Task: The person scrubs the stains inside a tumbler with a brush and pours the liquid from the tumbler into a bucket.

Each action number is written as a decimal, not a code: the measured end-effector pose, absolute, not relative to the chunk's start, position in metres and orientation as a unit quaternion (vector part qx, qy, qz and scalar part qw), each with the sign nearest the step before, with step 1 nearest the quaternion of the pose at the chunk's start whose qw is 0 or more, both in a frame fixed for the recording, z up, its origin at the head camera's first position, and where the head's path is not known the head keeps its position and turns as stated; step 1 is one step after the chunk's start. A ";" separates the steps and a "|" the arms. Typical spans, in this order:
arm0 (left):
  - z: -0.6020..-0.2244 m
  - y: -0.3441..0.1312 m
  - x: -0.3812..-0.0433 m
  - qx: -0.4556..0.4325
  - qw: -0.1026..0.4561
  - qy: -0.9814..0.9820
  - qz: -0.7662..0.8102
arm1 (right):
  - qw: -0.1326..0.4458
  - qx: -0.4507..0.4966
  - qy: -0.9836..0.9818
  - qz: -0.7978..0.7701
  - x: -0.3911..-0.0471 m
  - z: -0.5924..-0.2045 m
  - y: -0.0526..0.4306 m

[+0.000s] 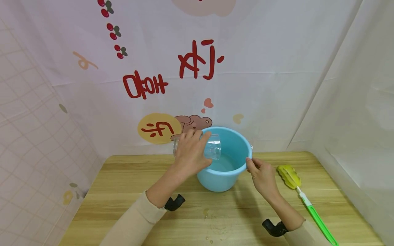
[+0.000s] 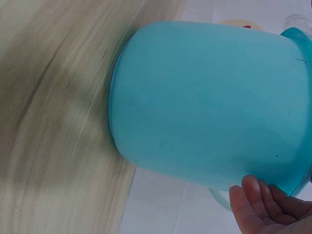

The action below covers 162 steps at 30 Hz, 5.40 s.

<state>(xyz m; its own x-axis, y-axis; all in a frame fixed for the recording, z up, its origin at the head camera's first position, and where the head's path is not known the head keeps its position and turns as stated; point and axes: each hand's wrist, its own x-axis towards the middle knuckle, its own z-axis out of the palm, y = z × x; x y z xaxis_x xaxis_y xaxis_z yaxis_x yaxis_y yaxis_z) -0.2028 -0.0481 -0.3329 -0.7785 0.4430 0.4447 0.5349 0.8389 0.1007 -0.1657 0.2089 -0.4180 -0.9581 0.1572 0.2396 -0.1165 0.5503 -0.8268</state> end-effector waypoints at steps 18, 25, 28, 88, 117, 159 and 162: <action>-0.332 -0.054 -0.203 -0.240 0.186 -0.940 -0.156 | 0.145 -0.014 -0.871 0.468 -0.165 -0.417 0.208; -0.335 -0.060 -0.202 -0.220 0.197 -0.932 -0.210 | 0.141 -0.015 -0.872 0.468 -0.165 -0.417 0.208; -0.336 -0.061 -0.202 -0.212 0.202 -0.927 -0.233 | 0.141 -0.015 -0.872 0.469 -0.165 -0.417 0.209; -0.376 -0.112 -0.161 -0.092 0.162 -0.817 -0.546 | 0.147 -0.016 -0.873 0.464 -0.165 -0.417 0.209; -0.411 -0.112 -0.133 -0.078 0.146 -0.811 -0.561 | 0.139 -0.011 -0.872 0.469 -0.163 -0.417 0.209; -0.453 -0.080 -0.103 -0.201 -0.005 -0.766 -0.610 | 0.140 -0.008 -0.867 0.479 -0.165 -0.419 0.209; -0.458 -0.076 -0.102 -0.217 -0.030 -0.762 -0.609 | 0.143 -0.010 -0.869 0.474 -0.165 -0.419 0.210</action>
<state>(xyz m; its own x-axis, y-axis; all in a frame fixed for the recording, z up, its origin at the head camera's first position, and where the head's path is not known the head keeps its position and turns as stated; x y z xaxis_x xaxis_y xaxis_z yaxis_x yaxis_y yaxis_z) -0.1018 -0.0764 -0.4576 -0.9039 0.3676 0.2187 0.2945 0.1640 0.9415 -0.1651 0.2096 -0.4193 -0.9587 0.1534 0.2393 -0.1182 0.5504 -0.8265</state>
